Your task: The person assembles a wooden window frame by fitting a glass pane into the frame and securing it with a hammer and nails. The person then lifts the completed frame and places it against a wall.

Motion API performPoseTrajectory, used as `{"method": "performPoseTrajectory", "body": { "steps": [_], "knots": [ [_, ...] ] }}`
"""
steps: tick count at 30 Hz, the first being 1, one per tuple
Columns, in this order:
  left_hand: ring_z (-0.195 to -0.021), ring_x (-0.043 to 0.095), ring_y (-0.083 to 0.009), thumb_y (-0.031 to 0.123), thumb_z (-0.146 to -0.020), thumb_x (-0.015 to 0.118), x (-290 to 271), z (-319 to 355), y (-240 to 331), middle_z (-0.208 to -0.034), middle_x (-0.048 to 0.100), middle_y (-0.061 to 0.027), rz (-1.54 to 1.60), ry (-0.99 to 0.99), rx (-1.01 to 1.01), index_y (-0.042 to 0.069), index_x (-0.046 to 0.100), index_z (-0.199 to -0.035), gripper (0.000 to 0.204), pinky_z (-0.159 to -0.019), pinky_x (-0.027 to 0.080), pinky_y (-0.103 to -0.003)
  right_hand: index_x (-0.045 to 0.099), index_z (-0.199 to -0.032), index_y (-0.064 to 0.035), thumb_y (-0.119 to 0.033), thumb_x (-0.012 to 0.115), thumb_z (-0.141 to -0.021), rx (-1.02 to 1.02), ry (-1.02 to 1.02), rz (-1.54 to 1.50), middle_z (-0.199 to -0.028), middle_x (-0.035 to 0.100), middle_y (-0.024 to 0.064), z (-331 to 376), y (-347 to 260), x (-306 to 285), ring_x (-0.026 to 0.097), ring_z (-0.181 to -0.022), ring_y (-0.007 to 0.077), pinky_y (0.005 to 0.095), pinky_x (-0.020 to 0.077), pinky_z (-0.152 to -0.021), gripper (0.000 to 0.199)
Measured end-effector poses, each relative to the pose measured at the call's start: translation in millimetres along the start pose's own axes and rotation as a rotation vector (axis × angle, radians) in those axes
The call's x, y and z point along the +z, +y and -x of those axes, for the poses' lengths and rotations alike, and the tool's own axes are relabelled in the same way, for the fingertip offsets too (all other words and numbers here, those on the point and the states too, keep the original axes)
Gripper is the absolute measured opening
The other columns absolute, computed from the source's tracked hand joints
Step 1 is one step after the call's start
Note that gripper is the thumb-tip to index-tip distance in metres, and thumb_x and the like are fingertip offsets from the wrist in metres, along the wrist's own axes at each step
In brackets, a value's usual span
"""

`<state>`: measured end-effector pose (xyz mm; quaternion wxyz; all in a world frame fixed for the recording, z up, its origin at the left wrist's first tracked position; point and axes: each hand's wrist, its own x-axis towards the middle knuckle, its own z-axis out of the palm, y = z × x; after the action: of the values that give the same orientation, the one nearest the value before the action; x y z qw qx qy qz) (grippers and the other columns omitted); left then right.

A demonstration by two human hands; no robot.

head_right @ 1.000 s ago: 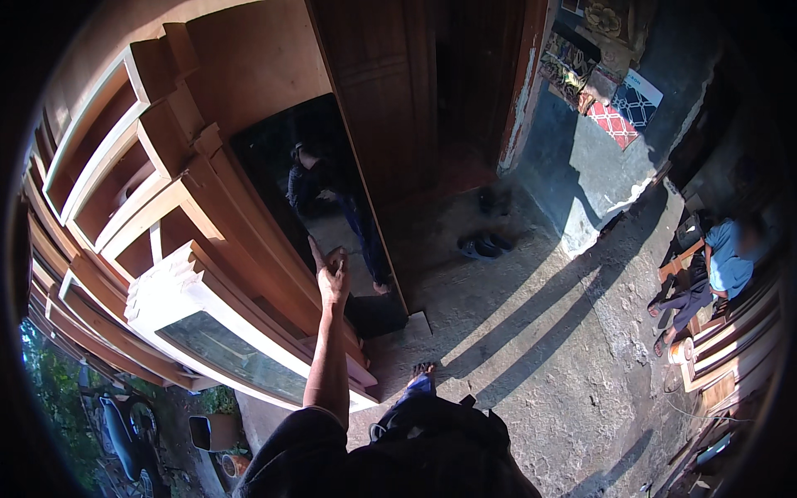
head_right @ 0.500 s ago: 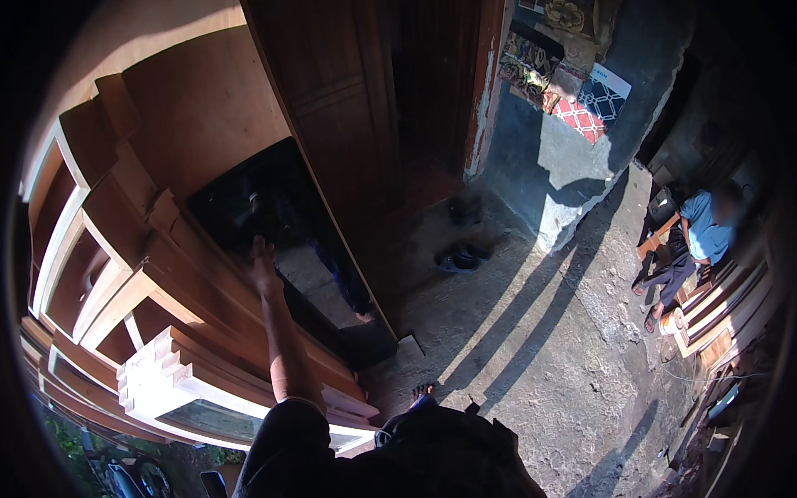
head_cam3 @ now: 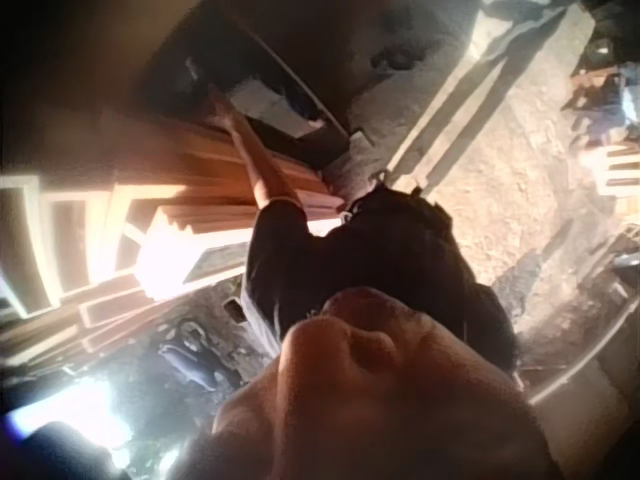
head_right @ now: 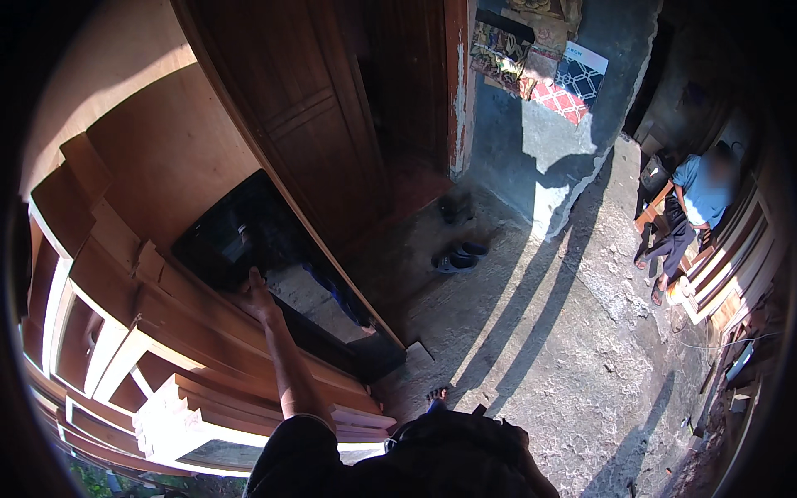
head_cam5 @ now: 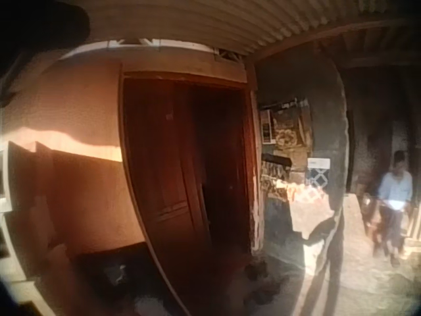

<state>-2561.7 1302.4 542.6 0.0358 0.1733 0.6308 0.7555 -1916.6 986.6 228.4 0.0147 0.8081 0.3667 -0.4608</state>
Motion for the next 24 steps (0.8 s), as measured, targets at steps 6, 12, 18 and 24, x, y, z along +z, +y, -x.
{"method": "performPoseTrajectory", "body": {
  "steps": [6, 12, 18, 24],
  "knots": [
    [-0.08, 0.061, -0.0188, 0.019, -0.091, 0.077, 0, -1, -10, -0.097, 0.063, -0.012, 0.077, 0.031, 0.057, -0.002, 0.009, -0.159, 0.099, -0.07, 0.052, -0.036, 0.079, -0.102, -0.0136, -0.045, 0.068, -0.092, -0.118, 0.088, -0.029, -0.106, 0.076, 0.0126, -4, 25, 31, 0.073, -0.1, 0.0293, 0.0425, 0.0557, -0.087, 0.035],
    [-0.099, 0.061, -0.03, 0.025, -0.097, 0.066, 17, 69, 21, -0.122, 0.057, -0.0189, -0.454, -0.033, 0.765, 0.0, 0.03, -0.153, 0.071, -0.082, 0.052, -0.047, 0.074, -0.115, -0.0098, -0.044, 0.067, -0.082, -0.081, 0.17, -0.314, -0.114, 0.073, 0.0175, 26, 0, 32, 0.069, -0.108, 0.035, 0.0433, 0.0552, -0.093, 0.048],
    [-0.117, 0.062, -0.0412, 0.03, -0.103, 0.055, 12, 78, 26, -0.146, 0.051, -0.0259, -0.851, -0.272, 0.985, 0.002, 0.051, -0.146, 0.051, -0.095, 0.051, -0.059, 0.078, -0.106, -0.0095, -0.041, 0.066, -0.081, 0.014, 0.087, -0.041, -0.113, 0.073, 0.0196, 46, -32, 18, 0.068, -0.108, 0.0381, 0.0474, 0.0553, -0.091, 0.042],
    [-0.145, 0.038, -0.0363, 0.043, -0.105, 0.047, 46, 90, -23, -0.157, 0.044, -0.0122, -1.262, -1.105, 1.6, 0.009, 0.052, -0.147, 0.054, -0.12, 0.023, -0.06, 0.077, -0.103, -0.0091, -0.04, 0.064, -0.084, -0.012, 0.149, -0.041, -0.107, 0.074, 0.0174, 43, -20, 26, 0.07, -0.105, 0.0372, 0.048, 0.0558, -0.09, 0.039]
  ]
}}
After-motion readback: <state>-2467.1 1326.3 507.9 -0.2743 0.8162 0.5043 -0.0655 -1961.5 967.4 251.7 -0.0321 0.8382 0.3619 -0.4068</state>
